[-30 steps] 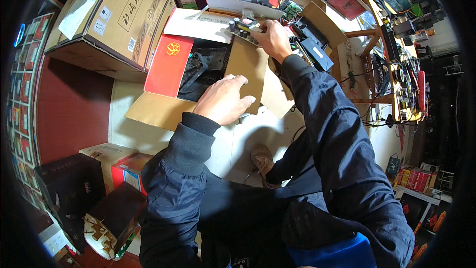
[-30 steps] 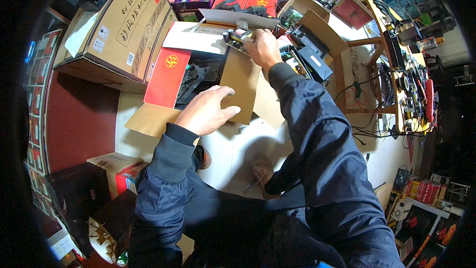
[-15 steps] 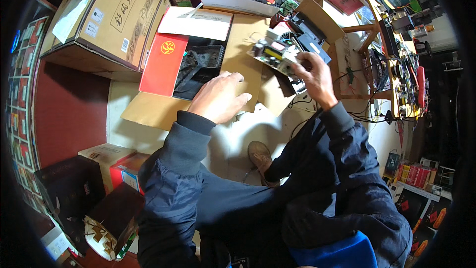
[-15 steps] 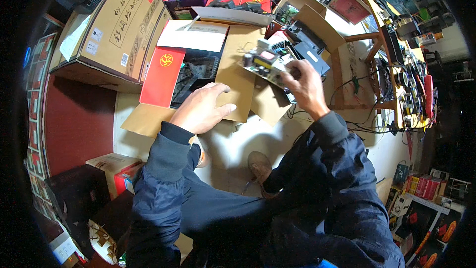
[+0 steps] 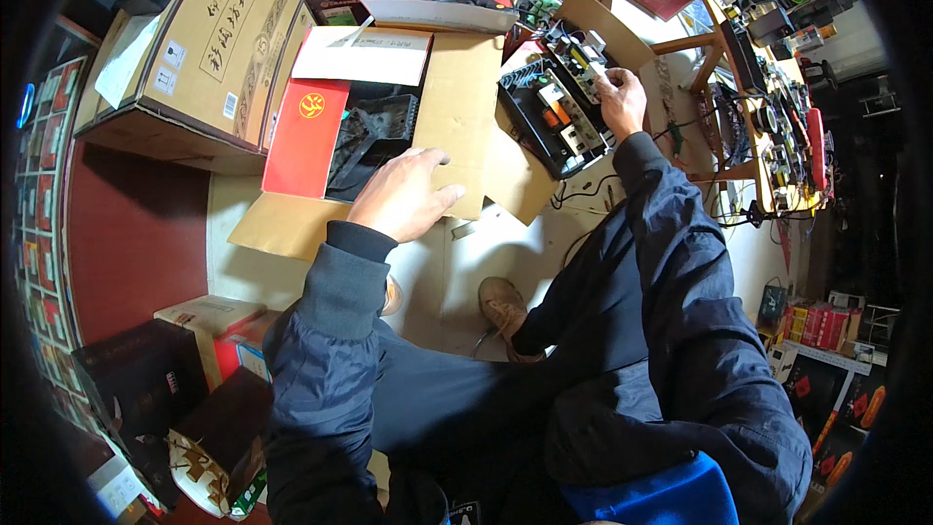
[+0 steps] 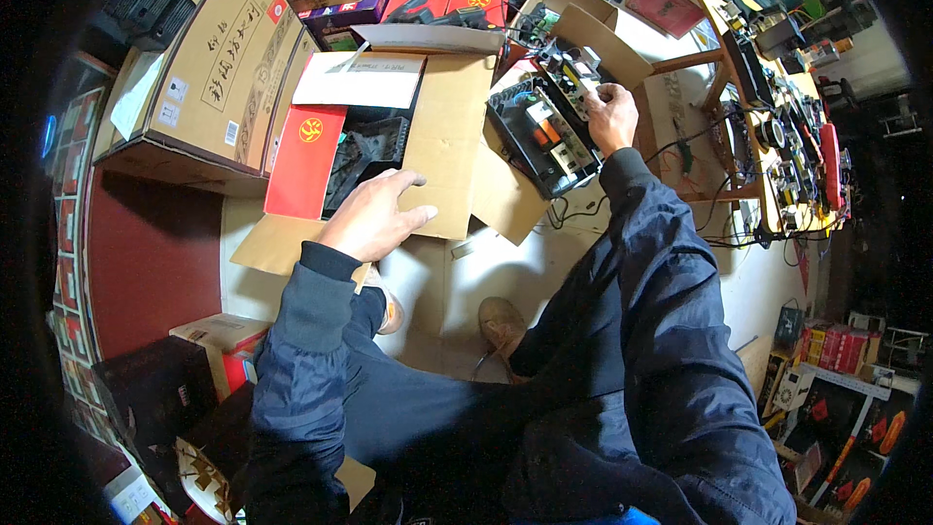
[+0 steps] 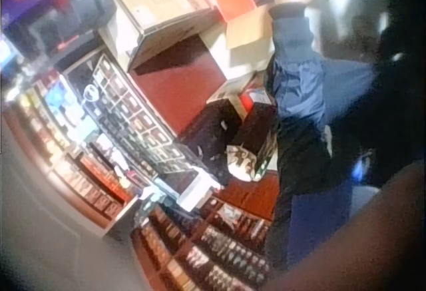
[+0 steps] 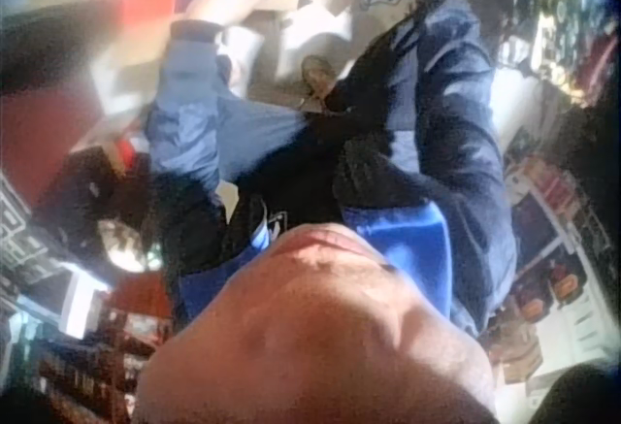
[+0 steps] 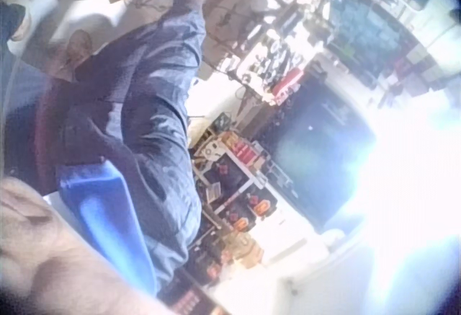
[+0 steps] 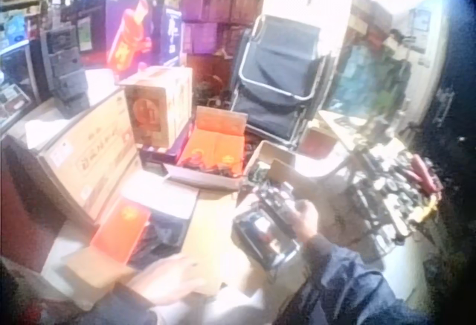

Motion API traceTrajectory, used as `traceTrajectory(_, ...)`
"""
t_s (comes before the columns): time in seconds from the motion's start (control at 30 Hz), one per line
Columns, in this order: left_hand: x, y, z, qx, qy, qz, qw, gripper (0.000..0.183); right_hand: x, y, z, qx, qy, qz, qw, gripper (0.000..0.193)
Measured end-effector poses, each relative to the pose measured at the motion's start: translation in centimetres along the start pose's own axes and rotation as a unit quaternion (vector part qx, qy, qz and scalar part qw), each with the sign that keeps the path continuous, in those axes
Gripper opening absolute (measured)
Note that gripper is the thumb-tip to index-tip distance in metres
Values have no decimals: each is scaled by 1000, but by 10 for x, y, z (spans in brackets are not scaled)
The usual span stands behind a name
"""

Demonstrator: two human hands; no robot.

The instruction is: The person sits on the floor and works on small electronic components, stripping wires and connecting them to a circuit board. They handle a black plastic housing and place it into a cardboard box with other parts.

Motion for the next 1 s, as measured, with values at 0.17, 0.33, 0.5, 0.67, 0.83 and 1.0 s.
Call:
traceTrajectory(0.17, 0, -4, 1, -5, -2, -4, 1000, 53, -15, -22, -6, -110, -13, -58, 992, 45)
traceTrajectory(0.33, -4, -1, -1, -4, 8, 12, 1000, 48, -50, -82, -36, 97, -52, 8, 994, 38)
traceTrajectory(0.5, -8, -7, 0, 12, -35, -22, 999, 39, -184, -150, 18, 253, -345, 127, 895, 35)
traceTrajectory(0.67, -18, -29, -17, 47, -38, -81, 995, 36, -301, -186, 93, 219, -465, 174, 840, 53)
traceTrajectory(0.83, -29, -77, -54, 66, 17, -111, 992, 34, -340, -186, 150, 198, -451, 277, 825, 71)
traceTrajectory(1.0, -49, -163, -64, 83, 61, -182, 978, 35, -332, -186, 160, 216, -467, 279, 811, 75)
Point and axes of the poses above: each hand's wrist, its own x-axis towards the middle knuckle, its own z-axis out of the palm, y = z × x, the point moved 10 cm from there along x, towards the middle knuckle, and after that the axes turned 14 degrees about y, right-handed, at the moved point
